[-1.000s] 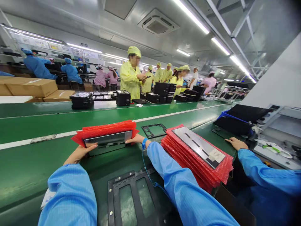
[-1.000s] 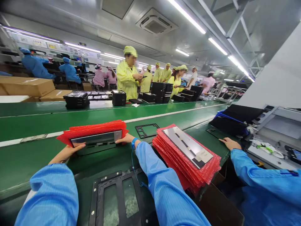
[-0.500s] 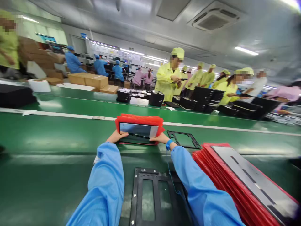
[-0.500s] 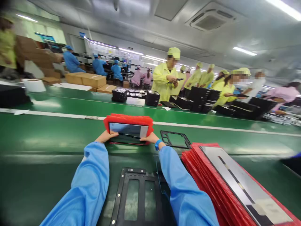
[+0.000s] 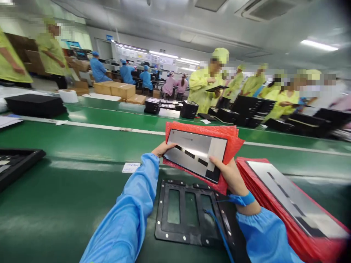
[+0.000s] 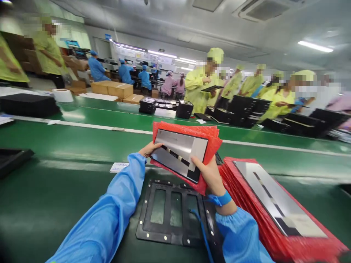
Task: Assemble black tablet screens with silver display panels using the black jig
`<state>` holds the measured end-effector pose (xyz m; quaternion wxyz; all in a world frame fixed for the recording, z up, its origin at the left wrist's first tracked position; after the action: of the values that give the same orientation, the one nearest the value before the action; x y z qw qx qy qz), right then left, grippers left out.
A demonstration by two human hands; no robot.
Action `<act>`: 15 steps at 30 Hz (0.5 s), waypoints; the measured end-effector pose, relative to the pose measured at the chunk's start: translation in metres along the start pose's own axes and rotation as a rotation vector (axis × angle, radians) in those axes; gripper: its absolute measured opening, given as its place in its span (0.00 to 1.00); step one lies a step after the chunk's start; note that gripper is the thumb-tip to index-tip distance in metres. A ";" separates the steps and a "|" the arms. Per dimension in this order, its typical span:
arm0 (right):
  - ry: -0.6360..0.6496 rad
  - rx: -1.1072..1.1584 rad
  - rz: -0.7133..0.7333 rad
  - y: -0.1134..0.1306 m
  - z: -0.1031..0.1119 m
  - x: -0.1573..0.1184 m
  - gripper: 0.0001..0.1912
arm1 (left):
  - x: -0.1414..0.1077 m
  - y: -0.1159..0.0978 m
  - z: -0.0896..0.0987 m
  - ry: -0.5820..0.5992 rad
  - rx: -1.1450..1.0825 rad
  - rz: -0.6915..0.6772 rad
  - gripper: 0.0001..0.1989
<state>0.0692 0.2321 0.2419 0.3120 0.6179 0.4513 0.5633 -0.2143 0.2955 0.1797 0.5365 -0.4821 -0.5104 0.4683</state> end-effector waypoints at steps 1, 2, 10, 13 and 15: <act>-0.023 0.060 -0.008 0.011 0.009 -0.017 0.39 | -0.007 -0.007 -0.014 0.034 0.011 0.006 0.37; -0.044 0.098 -0.011 0.022 0.017 -0.033 0.39 | -0.015 -0.013 -0.030 0.076 0.026 0.016 0.34; -0.220 0.400 -0.145 0.070 0.110 -0.101 0.28 | -0.056 -0.043 -0.145 0.282 0.258 0.202 0.31; -0.326 0.571 -0.257 0.067 0.157 -0.111 0.21 | -0.054 -0.056 -0.198 0.389 0.339 0.303 0.28; -0.394 0.659 -0.322 0.062 0.189 -0.117 0.18 | -0.043 -0.073 -0.237 0.463 0.348 0.294 0.23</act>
<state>0.2718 0.1242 0.2161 0.2620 0.7023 0.6298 0.2037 0.0216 0.2361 0.2452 0.6396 -0.5452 -0.2118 0.4988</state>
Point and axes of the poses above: each hand's wrist, its own x-axis towards the middle knuckle, its own z-axis out of the back of the hand, y = z × x, the point moved 8 cm from there along x, towards the middle knuckle, and after that the axes turned 12 degrees about x, right-handed, at the moved point
